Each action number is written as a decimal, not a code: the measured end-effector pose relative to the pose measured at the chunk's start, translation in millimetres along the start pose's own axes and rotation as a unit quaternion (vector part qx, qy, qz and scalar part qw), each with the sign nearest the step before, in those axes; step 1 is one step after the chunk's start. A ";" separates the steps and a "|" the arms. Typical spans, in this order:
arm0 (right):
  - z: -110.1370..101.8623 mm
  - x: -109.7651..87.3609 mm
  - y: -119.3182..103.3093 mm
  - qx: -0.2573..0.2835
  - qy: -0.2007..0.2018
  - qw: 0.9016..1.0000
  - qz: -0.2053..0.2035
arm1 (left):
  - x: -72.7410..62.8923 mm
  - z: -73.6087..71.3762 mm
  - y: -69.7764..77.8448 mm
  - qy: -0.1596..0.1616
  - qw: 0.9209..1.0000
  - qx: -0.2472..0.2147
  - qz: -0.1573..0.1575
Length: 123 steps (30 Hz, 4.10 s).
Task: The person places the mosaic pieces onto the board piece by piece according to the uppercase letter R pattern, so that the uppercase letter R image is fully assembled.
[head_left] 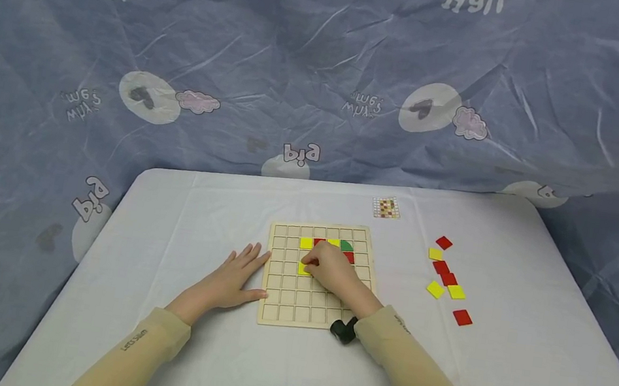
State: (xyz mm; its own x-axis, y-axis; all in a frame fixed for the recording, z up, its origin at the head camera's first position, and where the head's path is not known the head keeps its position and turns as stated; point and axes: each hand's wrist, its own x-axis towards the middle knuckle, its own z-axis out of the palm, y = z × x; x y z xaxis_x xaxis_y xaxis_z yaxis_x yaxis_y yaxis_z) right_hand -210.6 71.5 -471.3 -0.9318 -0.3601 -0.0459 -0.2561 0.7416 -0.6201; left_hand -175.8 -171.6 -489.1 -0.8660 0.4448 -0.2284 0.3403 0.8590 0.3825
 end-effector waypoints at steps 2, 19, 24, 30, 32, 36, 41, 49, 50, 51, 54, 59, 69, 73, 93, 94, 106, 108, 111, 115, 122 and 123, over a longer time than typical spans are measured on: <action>-3.0 -1.4 0.8 0.013 -0.003 1.000 0.002 | 0.2 0.9 -0.7 0.000 1.000 0.001 0.001; -98.7 -47.5 91.6 0.075 0.101 0.987 0.097 | 2.3 2.4 -5.4 0.008 1.000 0.007 0.009; -117.6 -69.7 133.4 0.062 0.128 0.979 0.143 | 1.9 3.7 -6.8 0.005 1.000 0.010 0.008; -124.8 -86.1 164.6 0.044 0.157 0.961 0.225 | 1.0 2.6 -6.3 0.007 1.000 0.006 0.010; -124.7 -86.8 169.1 0.036 0.157 0.955 0.249 | 0.7 2.3 -6.2 0.006 1.000 0.005 0.008; -123.0 -84.9 172.1 0.025 0.140 0.947 0.290 | 0.3 2.7 -6.9 0.005 1.000 0.006 0.004; -121.1 -82.1 169.6 0.024 0.115 0.938 0.326 | 0.1 3.7 -8.4 0.007 1.000 0.005 0.005; -122.0 -80.5 166.1 0.034 0.094 0.930 0.353 | 0.6 3.1 -7.8 0.007 1.000 0.006 0.007; -122.3 -80.5 165.9 0.039 0.092 0.929 0.357 | 0.6 2.9 -7.4 0.007 1.000 0.004 0.006; -122.4 -80.4 165.6 0.043 0.091 0.928 0.358 | 0.7 2.8 -7.1 0.007 1.000 0.005 0.006; -122.6 -80.8 164.7 0.054 0.094 0.930 0.351 | 0.7 2.7 -6.1 0.007 1.000 0.004 0.004; -125.0 -78.1 152.0 0.080 0.102 0.952 0.277 | 0.2 1.8 -4.5 0.005 1.000 0.001 0.005; -96.0 -38.0 98.3 0.148 0.102 0.971 0.161 | 1.2 2.7 -5.3 0.005 1.000 0.003 0.005; -73.8 -20.0 75.3 0.167 0.087 0.974 0.127 | 1.6 2.8 -5.4 0.006 1.000 0.004 0.004; -14.7 25.7 14.3 0.070 0.016 0.997 0.038 | 2.4 4.0 -6.1 0.009 1.000 0.003 -0.001; -13.9 26.0 13.3 0.055 0.012 0.998 0.033 | 2.3 4.0 -5.9 0.008 1.000 0.004 -0.001; -9.2 25.0 1.8 -0.038 0.011 0.999 0.036 | 2.8 1.4 -4.9 0.009 1.000 0.008 0.001; -8.7 24.6 -0.2 -0.050 0.016 0.998 0.037 | 2.8 1.2 -5.1 0.008 1.000 0.008 0.002; -8.0 24.2 -1.9 -0.062 0.023 0.997 0.037 | 2.7 0.6 -5.0 0.008 1.000 0.005 0.003; -8.3 23.6 -2.8 -0.072 0.027 0.997 0.029 | 2.1 -0.7 -4.6 0.009 1.000 0.008 0.002; -22.2 14.8 4.3 -0.025 0.029 0.999 0.015 | 1.2 -1.3 -5.1 0.011 1.000 0.014 0.002; -26.8 11.7 7.4 -0.012 0.031 0.999 0.014 | 1.2 -1.1 -5.0 0.011 1.000 0.014 0.001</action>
State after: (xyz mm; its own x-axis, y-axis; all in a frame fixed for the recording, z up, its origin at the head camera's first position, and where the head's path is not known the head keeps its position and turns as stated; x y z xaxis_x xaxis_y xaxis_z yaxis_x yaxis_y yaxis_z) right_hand -230.3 88.0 -455.5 -0.9528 -0.3034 -0.0134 -0.2351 0.7648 -0.5999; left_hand -179.0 -175.6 -490.2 -0.8730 0.4413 -0.2077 0.3518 0.8647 0.3585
